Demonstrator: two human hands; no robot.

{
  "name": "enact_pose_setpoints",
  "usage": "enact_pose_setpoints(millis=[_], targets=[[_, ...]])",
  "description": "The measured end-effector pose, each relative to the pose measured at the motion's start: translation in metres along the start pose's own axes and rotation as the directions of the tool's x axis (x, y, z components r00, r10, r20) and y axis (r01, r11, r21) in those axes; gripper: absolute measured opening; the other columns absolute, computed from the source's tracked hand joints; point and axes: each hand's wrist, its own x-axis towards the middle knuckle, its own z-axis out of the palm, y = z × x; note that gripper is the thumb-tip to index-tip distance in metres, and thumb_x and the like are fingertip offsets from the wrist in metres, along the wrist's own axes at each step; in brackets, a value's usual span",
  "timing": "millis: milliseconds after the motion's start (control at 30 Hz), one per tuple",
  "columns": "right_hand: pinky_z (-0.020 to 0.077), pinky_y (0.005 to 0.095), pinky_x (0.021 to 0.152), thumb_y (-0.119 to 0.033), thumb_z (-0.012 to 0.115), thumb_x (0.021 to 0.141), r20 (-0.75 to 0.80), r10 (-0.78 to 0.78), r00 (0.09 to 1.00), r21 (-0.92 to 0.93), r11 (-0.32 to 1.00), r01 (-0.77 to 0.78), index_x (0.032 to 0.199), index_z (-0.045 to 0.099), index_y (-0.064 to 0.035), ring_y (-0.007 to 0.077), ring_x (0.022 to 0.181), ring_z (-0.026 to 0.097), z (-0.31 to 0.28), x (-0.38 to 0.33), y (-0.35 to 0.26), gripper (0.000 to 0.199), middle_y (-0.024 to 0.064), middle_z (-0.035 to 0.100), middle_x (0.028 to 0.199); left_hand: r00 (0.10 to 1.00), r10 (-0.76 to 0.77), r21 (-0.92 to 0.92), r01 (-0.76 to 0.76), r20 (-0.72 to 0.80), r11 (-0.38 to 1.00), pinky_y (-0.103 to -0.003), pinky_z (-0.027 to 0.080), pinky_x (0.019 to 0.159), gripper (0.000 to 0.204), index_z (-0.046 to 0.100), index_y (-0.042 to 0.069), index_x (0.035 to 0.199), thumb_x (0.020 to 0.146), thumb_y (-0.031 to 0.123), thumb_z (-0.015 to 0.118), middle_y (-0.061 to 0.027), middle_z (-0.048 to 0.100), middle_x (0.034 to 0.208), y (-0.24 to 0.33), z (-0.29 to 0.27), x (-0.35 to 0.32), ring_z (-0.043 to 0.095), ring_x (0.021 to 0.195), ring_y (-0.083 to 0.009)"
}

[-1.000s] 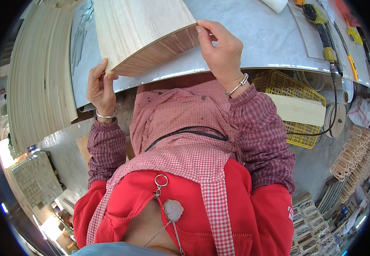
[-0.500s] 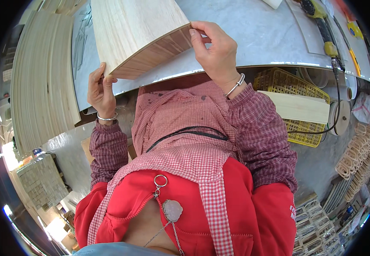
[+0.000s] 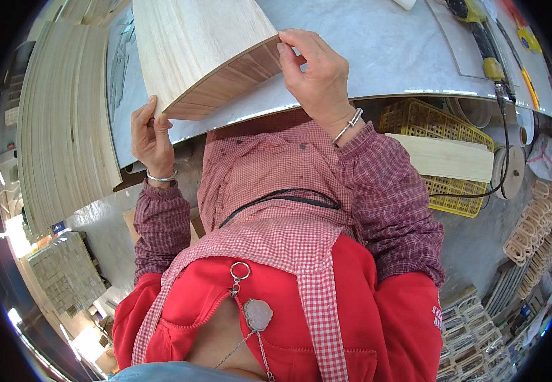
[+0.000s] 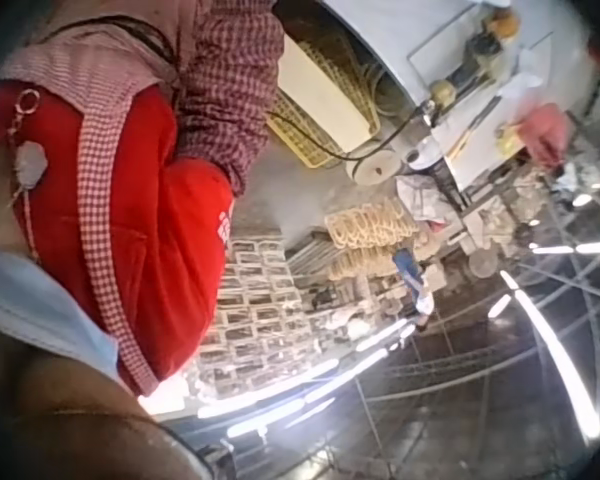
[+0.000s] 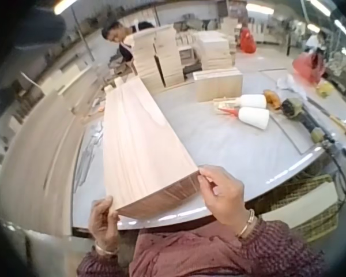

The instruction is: Apply glue to wooden components and use a pneumatic nail gun to assemble them into a structure.

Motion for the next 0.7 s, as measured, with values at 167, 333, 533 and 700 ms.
enact_pose_setpoints(millis=[167, 333, 533, 700], targets=[[0.0501, 0.021, 0.061, 0.002, 0.065, 0.079, 0.036, 0.074, 0.997, -0.002, 0.997, -0.074, 0.097, 0.066, -0.0037, 0.0121, 0.069, 0.06, -0.0032, -0.0002, -0.0059, 0.019, 0.0026, 0.069, 0.094, 1.0, 0.028, 0.04, -0.029, 0.011, 0.999, -0.02, 0.047, 0.06, 0.026, 0.059, 0.001, 0.115, 0.089, 0.004, 0.062, -0.0106, 0.06, 0.11, -0.0002, -0.0003, 0.0006, 0.051, 0.068, -0.0103], [0.0494, 0.0213, 0.057, 0.003, 0.066, 0.076, 0.006, 0.042, 0.999, -0.007, 0.999, -0.042, 0.095, 0.065, -0.0046, 0.0123, 0.064, 0.059, -0.0015, -0.0011, -0.0023, 0.021, 0.0025, 0.069, 0.093, 0.999, 0.042, 0.054, -0.043, 0.015, 0.998, -0.02, 0.047, 0.06, 0.026, 0.059, 0.001, 0.115, 0.089, 0.004, 0.062, -0.0103, 0.06, 0.11, 0.0004, 0.0005, 0.0012, 0.051, 0.068, -0.0101], [0.0512, 0.0203, 0.058, 0.002, 0.064, 0.078, 0.017, 0.05, 0.999, 0.02, 0.999, -0.05, 0.1, 0.066, -0.0058, 0.0125, 0.067, 0.062, -0.0028, -0.0025, -0.0003, 0.024, 0.0025, 0.069, 0.094, 1.0, 0.016, 0.043, -0.017, 0.024, 0.999, -0.02, 0.046, 0.06, 0.026, 0.059, 0.002, 0.115, 0.089, 0.004, 0.062, -0.0098, 0.059, 0.109, 0.001, 0.0, 0.0004, 0.051, 0.068, -0.01], [0.0523, 0.0201, 0.074, -0.002, 0.063, 0.085, 0.225, 0.473, 0.852, 0.389, 0.759, -0.523, 0.106, 0.068, -0.0066, 0.0126, 0.081, 0.065, -0.0066, -0.0034, -0.0067, 0.022, 0.0027, 0.069, 0.102, 0.999, -0.005, 0.03, 0.004, 0.036, 1.0, -0.019, 0.046, 0.059, 0.027, 0.059, 0.002, 0.116, 0.089, 0.003, 0.061, -0.0095, 0.059, 0.108, -0.0006, -0.0044, 0.0031, 0.05, 0.068, -0.0097]])
